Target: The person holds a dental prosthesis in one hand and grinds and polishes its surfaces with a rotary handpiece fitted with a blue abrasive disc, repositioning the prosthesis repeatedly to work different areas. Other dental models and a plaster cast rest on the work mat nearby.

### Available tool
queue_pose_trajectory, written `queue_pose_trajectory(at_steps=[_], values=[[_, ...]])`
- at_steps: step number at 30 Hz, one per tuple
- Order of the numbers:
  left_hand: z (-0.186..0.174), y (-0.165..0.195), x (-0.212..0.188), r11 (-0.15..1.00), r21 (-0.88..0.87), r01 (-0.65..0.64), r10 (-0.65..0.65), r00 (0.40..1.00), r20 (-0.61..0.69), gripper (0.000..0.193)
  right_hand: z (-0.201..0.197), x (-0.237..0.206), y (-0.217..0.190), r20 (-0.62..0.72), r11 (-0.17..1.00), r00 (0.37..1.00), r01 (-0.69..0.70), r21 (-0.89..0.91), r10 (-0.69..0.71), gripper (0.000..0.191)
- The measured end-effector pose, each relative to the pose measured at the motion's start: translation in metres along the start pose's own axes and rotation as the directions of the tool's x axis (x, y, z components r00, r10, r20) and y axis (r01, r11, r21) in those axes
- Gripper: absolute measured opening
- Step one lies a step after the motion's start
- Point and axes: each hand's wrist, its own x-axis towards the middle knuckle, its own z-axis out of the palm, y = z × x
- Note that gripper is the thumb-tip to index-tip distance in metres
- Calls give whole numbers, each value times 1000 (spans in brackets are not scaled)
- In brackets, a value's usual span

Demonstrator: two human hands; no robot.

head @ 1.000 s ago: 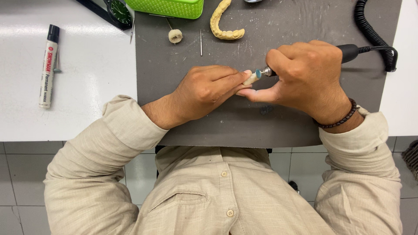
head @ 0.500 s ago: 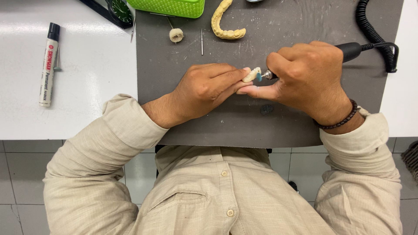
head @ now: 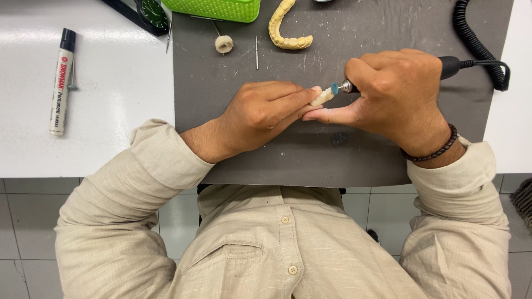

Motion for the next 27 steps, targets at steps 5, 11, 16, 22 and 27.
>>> queue_pose_trajectory(at_steps=[5, 11, 16, 22, 27], values=[[-2, -1, 0, 996, 44, -75, 74, 997, 17, 34, 1, 0, 0, -11, 1000, 1000, 28, 10, -28, 78], [0, -2, -2, 989, 77, -122, 121, 992, 19, 34, -1, 1, 1, 13, 1000, 1000, 24, 10, -24, 82], [1, -3, -3, 986, 90, -143, 141, 990, 28, 36, -4, 5, -3, 7, 998, 998, 55, -18, -55, 77], [1, -2, -3, 981, 100, -166, 161, 985, 64, 34, -6, 7, -3, 16, 997, 996, 82, 14, -82, 77], [1, -2, -2, 977, 115, -178, 170, 983, 72, 35, -5, 6, -1, 39, 996, 995, 91, 0, -91, 79]])
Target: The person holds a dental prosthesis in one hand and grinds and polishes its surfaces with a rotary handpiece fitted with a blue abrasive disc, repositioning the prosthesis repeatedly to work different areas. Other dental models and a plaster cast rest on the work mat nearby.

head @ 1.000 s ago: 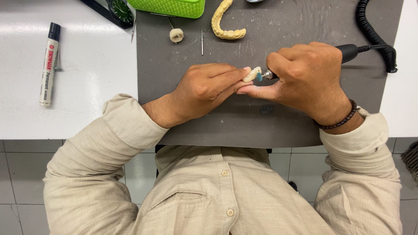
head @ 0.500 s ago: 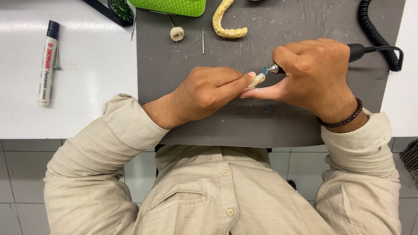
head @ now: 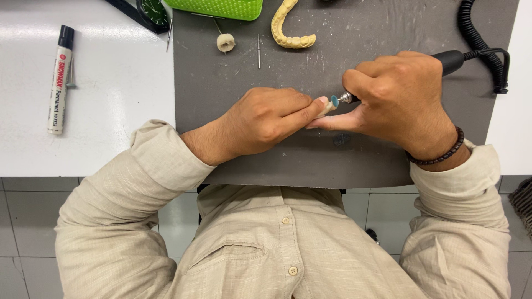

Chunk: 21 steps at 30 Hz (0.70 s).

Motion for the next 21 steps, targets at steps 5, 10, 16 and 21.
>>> queue_pose_trajectory(at_steps=[5, 10, 16, 21], values=[[1, 0, 0, 1000, -21, 5, -5, 1000, 3, 34, 1, 0, 0, -3, 1000, 1000, 4, 2, -4, 79], [0, 0, -1, 1000, -24, 14, -14, 1000, 7, 35, 2, 0, 0, -11, 1000, 1000, 12, -10, -13, 78], [-2, 0, -1, 999, -27, 38, -38, 999, -13, 37, 1, -3, 0, -10, 998, 998, -63, 20, 64, 80], [-4, 0, 0, 997, -39, 68, -70, 997, -35, 35, 2, -5, 0, -53, 999, 998, -43, -26, 41, 76]])
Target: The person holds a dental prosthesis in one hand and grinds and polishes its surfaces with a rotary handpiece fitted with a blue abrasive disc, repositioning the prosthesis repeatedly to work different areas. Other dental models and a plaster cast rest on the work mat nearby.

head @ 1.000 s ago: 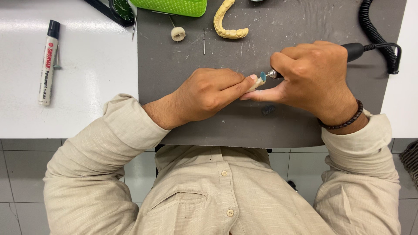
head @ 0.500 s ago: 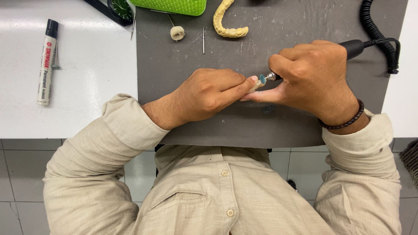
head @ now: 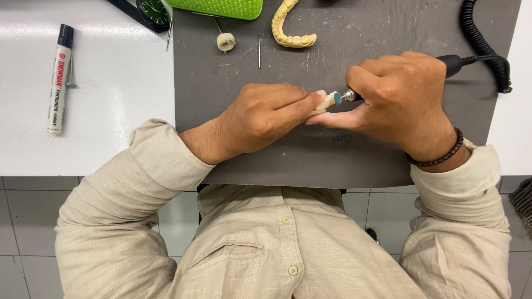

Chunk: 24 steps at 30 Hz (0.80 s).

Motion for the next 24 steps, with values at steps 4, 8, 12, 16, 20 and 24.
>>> queue_pose_trajectory(at_steps=[4, 8, 12, 16, 20, 24], values=[[2, 2, 2, 994, -84, 71, -75, 996, -45, 31, 1, -1, 1, -10, 1000, 1000, -2, 25, 2, 76], [3, 2, 2, 991, -105, 87, -91, 995, -41, 30, 2, -2, 1, 3, 999, 1000, -21, 38, 21, 76], [1, 3, 2, 992, -98, 85, -90, 994, -54, 30, 2, -2, -1, -19, 1000, 1000, -6, 26, 7, 73], [2, 3, 3, 991, -105, 82, -90, 994, -68, 28, 1, -1, 0, -14, 999, 1000, -27, 44, 28, 75], [3, 3, 3, 991, -103, 91, -98, 993, -69, 26, 1, 0, 0, -13, 1000, 1000, -14, 23, 14, 75], [3, 3, 3, 987, -117, 114, -122, 991, -61, 26, 2, 0, -2, -19, 1000, 1000, 5, 22, -5, 73]])
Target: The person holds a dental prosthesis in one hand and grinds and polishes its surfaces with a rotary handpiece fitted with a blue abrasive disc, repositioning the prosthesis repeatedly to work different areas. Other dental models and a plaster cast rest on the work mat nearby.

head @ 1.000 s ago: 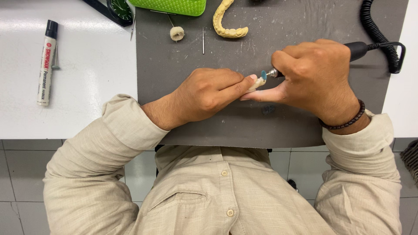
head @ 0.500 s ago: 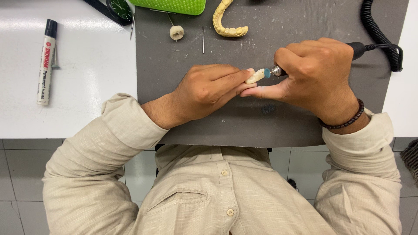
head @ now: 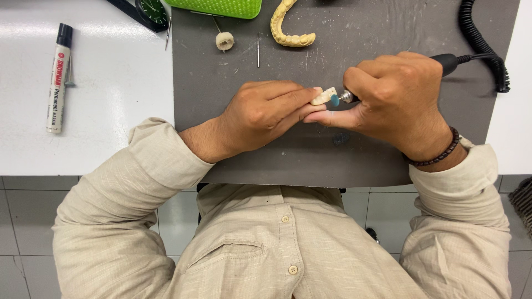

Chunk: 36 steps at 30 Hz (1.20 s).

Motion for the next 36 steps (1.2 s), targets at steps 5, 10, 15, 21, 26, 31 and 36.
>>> queue_pose_trajectory(at_steps=[5, 10, 15, 21, 26, 31, 36], values=[[0, 0, 0, 1000, 1, 0, 0, 1000, 18, 26, -1, -1, -1, 13, 1000, 1000, 6, 16, -6, 74], [-1, 0, -1, 1000, -15, -22, 22, 1000, 10, 28, 0, 1, 1, 20, 1000, 1000, 14, 9, -14, 77], [-1, 0, -1, 1000, 1, 5, -5, 1000, 25, 28, -3, 1, 5, -5, 1000, 1000, -9, -10, 9, 81], [-2, -1, -1, 999, -22, -35, 35, 999, 22, 33, -1, -1, 2, 3, 1000, 1000, 20, 0, -20, 78], [-2, -2, -2, 999, -21, -47, 47, 998, 32, 35, -1, 0, 1, 7, 1000, 1000, 21, -22, -20, 78], [-1, -4, -2, 999, -25, -47, 48, 997, 55, 36, -2, 0, 1, 23, 1000, 1000, 18, 5, -19, 76], [-2, -4, -2, 999, -20, -45, 46, 997, 60, 36, -3, 2, 0, 28, 999, 999, 34, -13, -34, 75]])
